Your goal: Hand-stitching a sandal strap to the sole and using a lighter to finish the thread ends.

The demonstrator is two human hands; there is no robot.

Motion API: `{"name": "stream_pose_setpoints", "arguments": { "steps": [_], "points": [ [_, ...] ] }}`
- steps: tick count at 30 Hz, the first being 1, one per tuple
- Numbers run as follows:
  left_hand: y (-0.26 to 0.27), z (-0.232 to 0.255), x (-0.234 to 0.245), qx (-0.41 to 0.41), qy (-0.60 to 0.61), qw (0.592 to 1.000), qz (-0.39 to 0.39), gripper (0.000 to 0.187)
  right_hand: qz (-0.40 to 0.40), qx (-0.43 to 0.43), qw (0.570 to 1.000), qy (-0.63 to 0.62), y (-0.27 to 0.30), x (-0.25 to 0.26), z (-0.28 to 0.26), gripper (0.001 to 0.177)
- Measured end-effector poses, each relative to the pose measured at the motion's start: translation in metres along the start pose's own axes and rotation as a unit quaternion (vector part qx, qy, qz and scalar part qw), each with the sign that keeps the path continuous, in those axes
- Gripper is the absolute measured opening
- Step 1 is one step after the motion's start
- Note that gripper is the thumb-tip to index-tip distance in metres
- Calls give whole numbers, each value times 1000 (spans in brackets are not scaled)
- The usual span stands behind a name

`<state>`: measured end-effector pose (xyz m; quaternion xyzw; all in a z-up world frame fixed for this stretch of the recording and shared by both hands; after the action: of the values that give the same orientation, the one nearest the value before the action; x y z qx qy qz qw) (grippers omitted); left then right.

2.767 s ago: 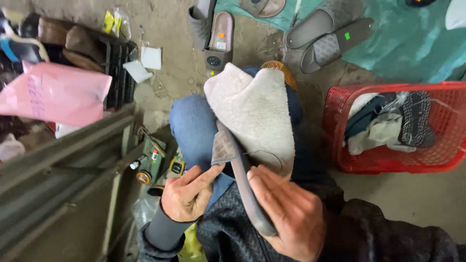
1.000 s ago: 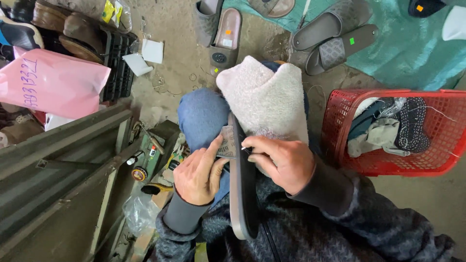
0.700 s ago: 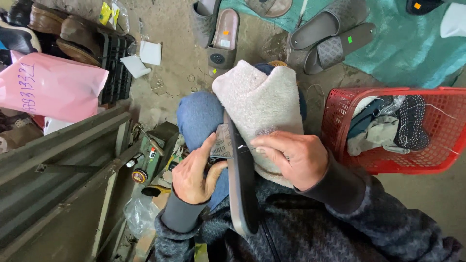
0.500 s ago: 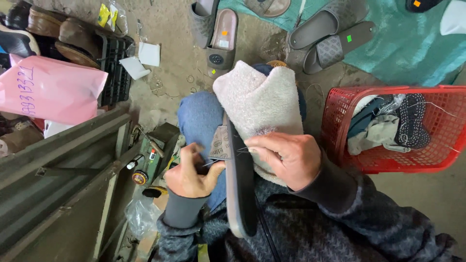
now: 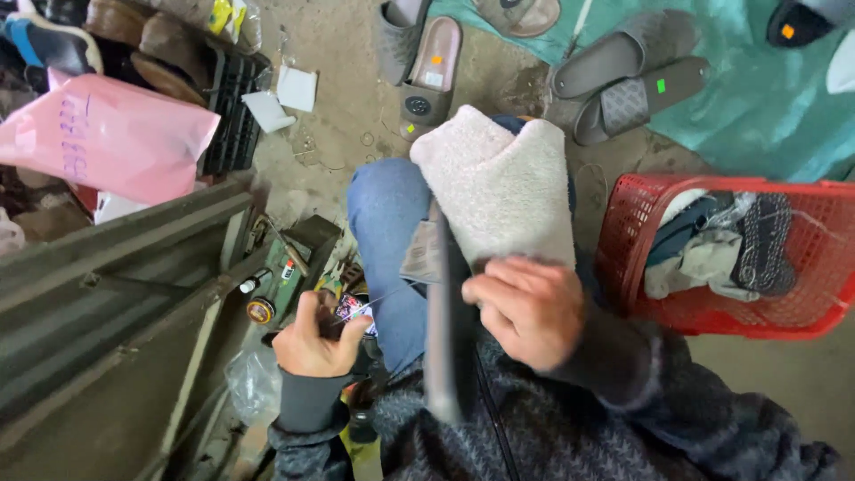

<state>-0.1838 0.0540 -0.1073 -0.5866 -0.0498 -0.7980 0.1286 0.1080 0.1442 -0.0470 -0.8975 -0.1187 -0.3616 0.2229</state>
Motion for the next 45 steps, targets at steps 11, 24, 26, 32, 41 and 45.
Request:
{"name": "stream_pose_setpoints", "arguments": {
  "steps": [11,24,26,32,41,45],
  "points": [
    [-11,55,-12,51,321,939,-110,32,-115,-185,875,-433,-1,54,-27,25],
    [-19,108,13,-16,317,947,-41,13,-53,-91,994,-25,15,48,-24,89],
    [-20,119,10,1,371,926,-70,10,-76,-171,982,19,24,55,4,76],
    [-27,139,27,-26,405,914,19,5,8,-149,985,-85,54,51,45,61],
    [-38,138,-4,68,418,905,27,26,-13,-118,988,-96,51,40,51,51],
    [-47,161,6,71,428,900,38,14,1,-126,987,-101,49,44,48,52]
  ]
}}
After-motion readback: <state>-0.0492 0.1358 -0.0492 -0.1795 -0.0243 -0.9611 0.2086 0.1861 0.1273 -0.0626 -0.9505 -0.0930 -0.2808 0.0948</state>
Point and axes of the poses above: each hand's wrist, its own y-axis away from the middle knuckle, its own x-axis out of the back of the hand, z = x × y, the point moved 8 cm from there along -y, towards the middle knuckle, and after that the axes turned 12 degrees about z, right-handed, at the moved point
